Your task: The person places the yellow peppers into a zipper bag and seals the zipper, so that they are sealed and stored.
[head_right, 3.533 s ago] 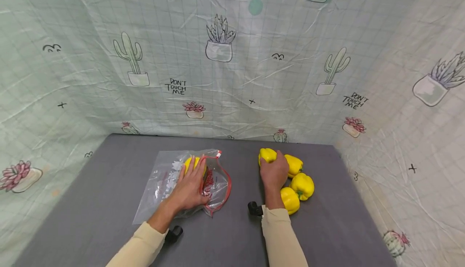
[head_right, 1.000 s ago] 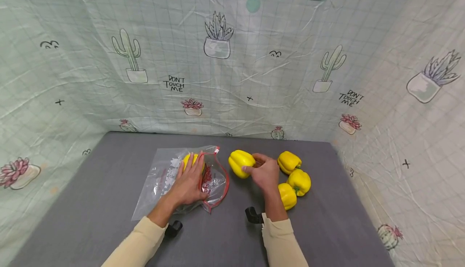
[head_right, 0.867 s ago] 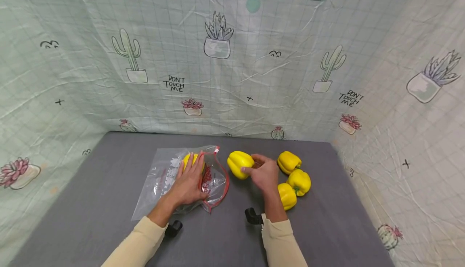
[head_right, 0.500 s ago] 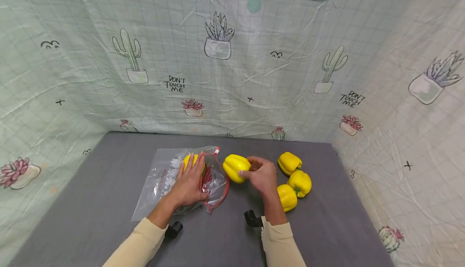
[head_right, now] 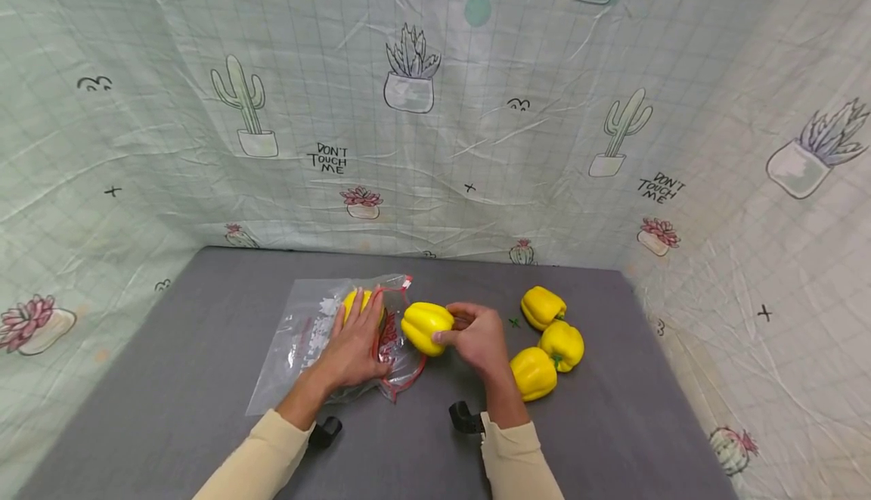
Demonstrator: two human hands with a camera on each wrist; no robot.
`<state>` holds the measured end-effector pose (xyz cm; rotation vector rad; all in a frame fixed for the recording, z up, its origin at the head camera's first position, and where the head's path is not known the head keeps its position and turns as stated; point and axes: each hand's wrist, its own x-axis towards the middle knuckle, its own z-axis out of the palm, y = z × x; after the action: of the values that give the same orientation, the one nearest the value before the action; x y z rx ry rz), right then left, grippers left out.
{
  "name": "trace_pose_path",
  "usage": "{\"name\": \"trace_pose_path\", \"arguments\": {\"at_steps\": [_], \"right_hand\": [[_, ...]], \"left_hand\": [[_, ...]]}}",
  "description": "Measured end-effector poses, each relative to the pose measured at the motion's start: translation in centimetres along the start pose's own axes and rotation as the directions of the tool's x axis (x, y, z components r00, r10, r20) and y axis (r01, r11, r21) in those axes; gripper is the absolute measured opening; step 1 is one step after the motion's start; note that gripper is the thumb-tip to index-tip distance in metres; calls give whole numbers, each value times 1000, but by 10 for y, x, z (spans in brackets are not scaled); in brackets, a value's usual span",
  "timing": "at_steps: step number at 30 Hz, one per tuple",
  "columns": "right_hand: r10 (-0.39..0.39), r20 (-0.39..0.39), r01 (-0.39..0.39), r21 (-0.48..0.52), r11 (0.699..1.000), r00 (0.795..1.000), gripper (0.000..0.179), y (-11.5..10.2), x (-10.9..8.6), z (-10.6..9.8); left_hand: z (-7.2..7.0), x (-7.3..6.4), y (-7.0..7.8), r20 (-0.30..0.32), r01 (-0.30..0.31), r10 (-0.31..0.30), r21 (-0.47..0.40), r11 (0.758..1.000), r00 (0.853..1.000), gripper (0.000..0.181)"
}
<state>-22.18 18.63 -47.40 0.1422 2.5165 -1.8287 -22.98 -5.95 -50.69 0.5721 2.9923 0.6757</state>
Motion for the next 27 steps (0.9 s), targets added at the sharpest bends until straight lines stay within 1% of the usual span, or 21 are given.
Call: {"name": "trace_pose_path", "arguments": {"at_steps": [5,8,15,19,23,27], "right_hand": [[-14,8,14,-1,1000,1000,51,5,1,17],[-19,-8,19,-3,1000,1000,49,8,2,29],[-27,-127,23,-30,999,992,47,14,1,55],[-21,-179,18,-18,1000,984,46,19,-1,65],[-11,-214,11,0,1000,977,44,23,-3,73],[-11,-236,5,-29,1000,972,44,23,-3,80]], "left_hand": [[1,-1,0,-1,-13,13,-16,1000,1000,129],[2,-2,0,-1,-25,25,-29,999,1000,128],[5,-1,0,-4,-59,59,-13,998,998,129],[6,0,1,-8,-66,66,1,998,998,128],[7,0,2,-9,-64,64,-1,998,998,127],[6,-1,4,-16,-75,75,7,997,997,127]]}}
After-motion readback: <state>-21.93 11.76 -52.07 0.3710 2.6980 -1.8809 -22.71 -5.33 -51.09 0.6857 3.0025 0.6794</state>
